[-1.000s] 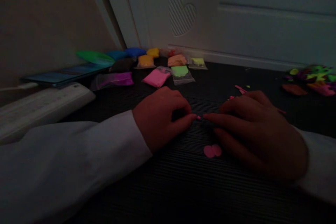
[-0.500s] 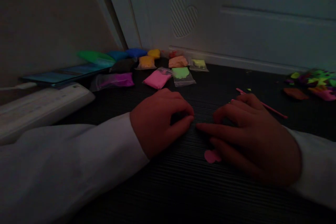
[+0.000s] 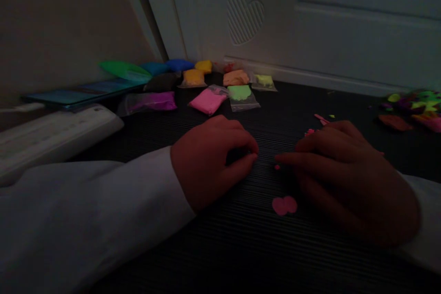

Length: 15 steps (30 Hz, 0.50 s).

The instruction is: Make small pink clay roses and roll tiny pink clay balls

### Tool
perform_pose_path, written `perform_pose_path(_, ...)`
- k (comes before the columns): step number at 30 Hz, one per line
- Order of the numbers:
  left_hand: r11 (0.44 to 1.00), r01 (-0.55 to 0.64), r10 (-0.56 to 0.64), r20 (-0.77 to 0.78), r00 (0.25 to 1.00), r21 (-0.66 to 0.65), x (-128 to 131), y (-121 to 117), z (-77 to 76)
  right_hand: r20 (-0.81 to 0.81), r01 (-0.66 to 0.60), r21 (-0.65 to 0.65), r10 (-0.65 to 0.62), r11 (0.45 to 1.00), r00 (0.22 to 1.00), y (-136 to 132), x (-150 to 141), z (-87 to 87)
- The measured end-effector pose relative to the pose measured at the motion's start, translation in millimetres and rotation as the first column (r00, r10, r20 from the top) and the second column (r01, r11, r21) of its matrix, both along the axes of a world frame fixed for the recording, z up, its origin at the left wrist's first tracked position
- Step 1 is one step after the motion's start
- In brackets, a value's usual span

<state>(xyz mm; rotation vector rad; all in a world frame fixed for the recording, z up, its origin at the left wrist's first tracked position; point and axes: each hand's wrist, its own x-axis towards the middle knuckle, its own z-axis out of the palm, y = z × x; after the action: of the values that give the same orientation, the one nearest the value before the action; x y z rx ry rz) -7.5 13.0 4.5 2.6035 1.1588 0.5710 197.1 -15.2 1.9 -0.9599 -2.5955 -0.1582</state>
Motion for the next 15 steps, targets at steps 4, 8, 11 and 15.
perform_pose_path(4, 1.000, 0.003, -0.003, -0.006, 1.000, -0.003, -0.3, 0.2, -0.6, 0.009, 0.006, 0.021, -0.007, 1.000, 1.000, 0.6, 0.3, -0.5)
perform_pose_path(8, 1.000, -0.008, 0.008, -0.021, 1.000, -0.001, -0.6, -0.1, -0.2, 0.012, 0.000, 0.039, 0.000, 0.999, 1.000, 0.2, 0.8, -1.1)
perform_pose_path(11, 1.000, -0.010, 0.010, -0.030, 0.999, 0.006, -0.9, 0.1, -0.2, 0.026, -0.017, 0.020, 0.017, 1.000, 1.000, 0.0, 1.6, -0.8)
perform_pose_path(15, 1.000, -0.001, 0.002, -0.029, 1.000, 0.022, -0.9, 0.3, -0.9, 0.041, -0.026, 0.017, 0.026, 1.000, 0.999, 0.3, 2.4, -0.3)
